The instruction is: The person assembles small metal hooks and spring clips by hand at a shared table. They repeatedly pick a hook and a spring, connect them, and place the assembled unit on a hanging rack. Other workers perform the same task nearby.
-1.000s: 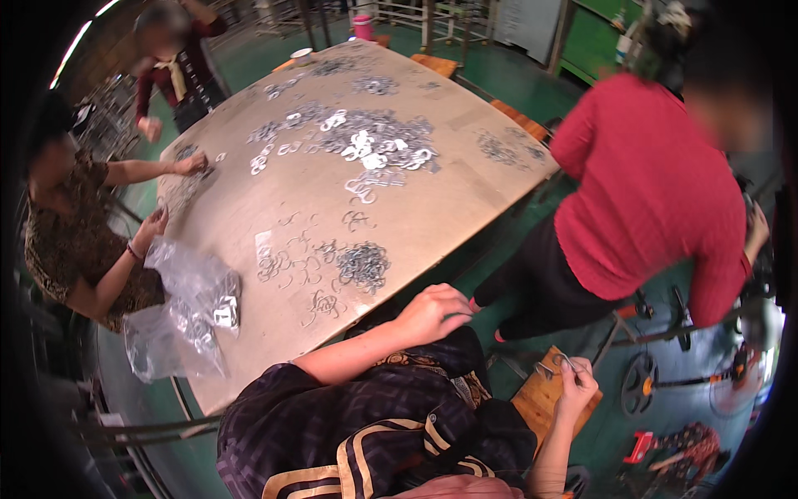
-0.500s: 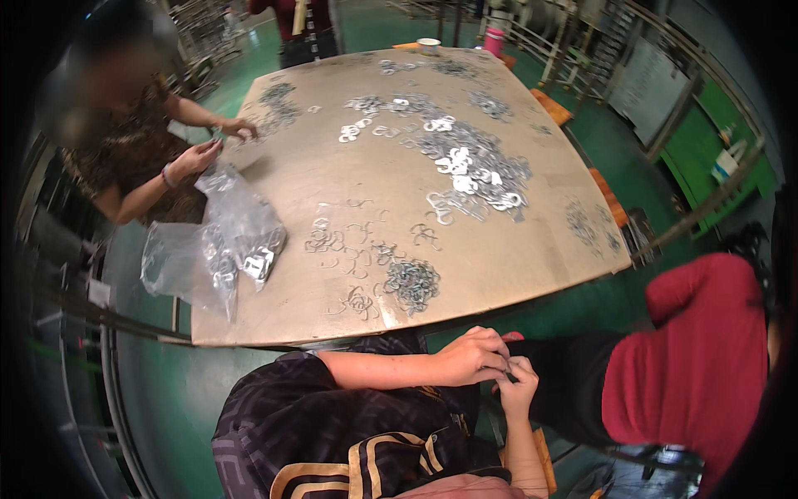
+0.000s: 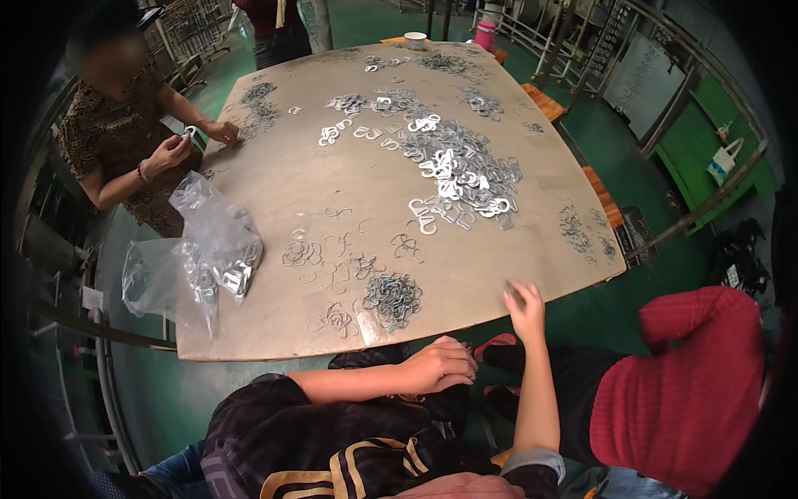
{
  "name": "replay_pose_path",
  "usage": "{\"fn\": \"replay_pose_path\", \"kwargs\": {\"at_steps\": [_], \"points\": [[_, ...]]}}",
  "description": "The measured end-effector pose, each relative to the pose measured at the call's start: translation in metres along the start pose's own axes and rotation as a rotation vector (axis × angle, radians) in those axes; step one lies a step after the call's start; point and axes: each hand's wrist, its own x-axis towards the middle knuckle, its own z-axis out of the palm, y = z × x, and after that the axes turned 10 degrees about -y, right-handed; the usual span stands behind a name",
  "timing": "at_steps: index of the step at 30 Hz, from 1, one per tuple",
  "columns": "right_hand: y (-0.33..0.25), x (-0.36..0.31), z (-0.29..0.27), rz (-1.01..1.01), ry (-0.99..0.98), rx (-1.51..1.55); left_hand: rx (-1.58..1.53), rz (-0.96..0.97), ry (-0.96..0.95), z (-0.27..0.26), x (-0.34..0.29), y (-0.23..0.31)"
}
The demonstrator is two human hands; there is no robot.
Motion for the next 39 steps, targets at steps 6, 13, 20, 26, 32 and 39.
{"fn": "replay_pose_path", "kwargs": {"at_steps": [6,13,20,26,32,39], "points": [[0.043,0.129,0.046,0.187,0.224,-0.377,-0.005,-0.036,-0.053,-0.001,0.002,-0.003],[0.06,0.156,0.044,0.262,0.312,-0.228,-0.038,-0.03,-0.02,0.003,0.002,-0.007],[-0.023,0.055,0.032,0.265,0.079,0.568,-0.02,-0.081,0.077,0.001,-0.001,-0.018],[-0.087,-0.033,0.023,0.278,-0.101,0.759,0.075,-0.201,0.247,-0.01,0.0,-0.008],[-0.111,-0.066,0.026,0.24,-0.046,0.691,0.131,-0.269,0.218,-0.005,-0.007,-0.001],[-0.127,-0.078,0.032,0.102,0.031,0.374,0.122,-0.274,0.216,-0.003,-0.016,0.007]]}}
